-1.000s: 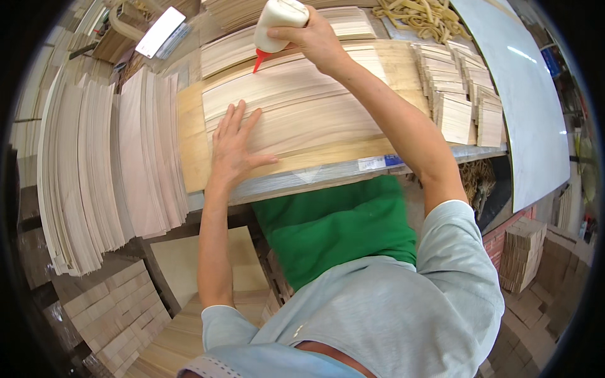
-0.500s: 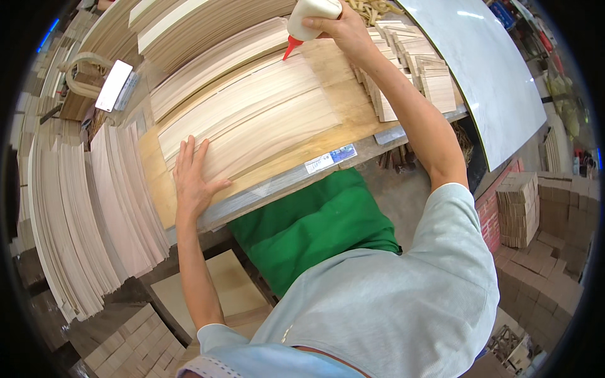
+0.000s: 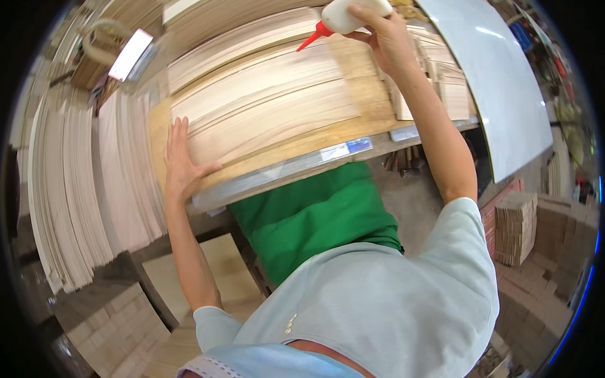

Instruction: The recorder is assembling small wooden boxes by applying glue to the edges and attaching the wood panels together.

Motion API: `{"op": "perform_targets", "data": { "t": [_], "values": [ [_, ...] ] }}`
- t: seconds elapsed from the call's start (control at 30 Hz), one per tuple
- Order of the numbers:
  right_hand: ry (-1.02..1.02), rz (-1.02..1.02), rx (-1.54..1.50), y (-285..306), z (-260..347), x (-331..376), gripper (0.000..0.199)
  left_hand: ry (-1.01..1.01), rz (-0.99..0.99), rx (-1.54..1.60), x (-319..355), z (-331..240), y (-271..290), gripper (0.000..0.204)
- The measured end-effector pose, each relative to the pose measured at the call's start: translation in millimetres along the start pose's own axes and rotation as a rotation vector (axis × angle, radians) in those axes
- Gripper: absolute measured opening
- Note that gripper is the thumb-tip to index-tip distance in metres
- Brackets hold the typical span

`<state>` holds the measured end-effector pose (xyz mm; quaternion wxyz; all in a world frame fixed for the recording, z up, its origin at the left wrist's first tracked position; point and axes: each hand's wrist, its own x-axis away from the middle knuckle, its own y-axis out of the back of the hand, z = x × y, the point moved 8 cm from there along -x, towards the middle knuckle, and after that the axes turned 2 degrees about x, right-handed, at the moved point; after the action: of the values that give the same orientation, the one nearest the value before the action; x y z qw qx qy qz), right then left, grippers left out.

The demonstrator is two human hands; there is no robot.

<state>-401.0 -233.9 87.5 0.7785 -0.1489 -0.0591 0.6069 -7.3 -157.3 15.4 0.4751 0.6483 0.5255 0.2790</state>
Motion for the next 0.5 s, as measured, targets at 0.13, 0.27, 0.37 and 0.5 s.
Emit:
{"op": "perform_targets", "data": {
  "t": [0.13,0.27,0.37,0.5],
  "values": [
    [-0.014,0.315,-0.017,-64,-47,23,0.038,0.124,0.035,0.083,9,43,2,0.118],
    [-0.088,0.411,-0.051,-154,-94,52,0.039,0.201,0.058,0.147,14,53,-4,0.121],
    [-0.059,0.43,-0.081,-198,-114,62,0.045,0.203,0.039,0.154,12,52,-6,0.124],
    [-0.073,0.474,-0.066,-228,-129,73,0.049,0.17,0.018,0.161,13,57,-8,0.125]
  ]
}}
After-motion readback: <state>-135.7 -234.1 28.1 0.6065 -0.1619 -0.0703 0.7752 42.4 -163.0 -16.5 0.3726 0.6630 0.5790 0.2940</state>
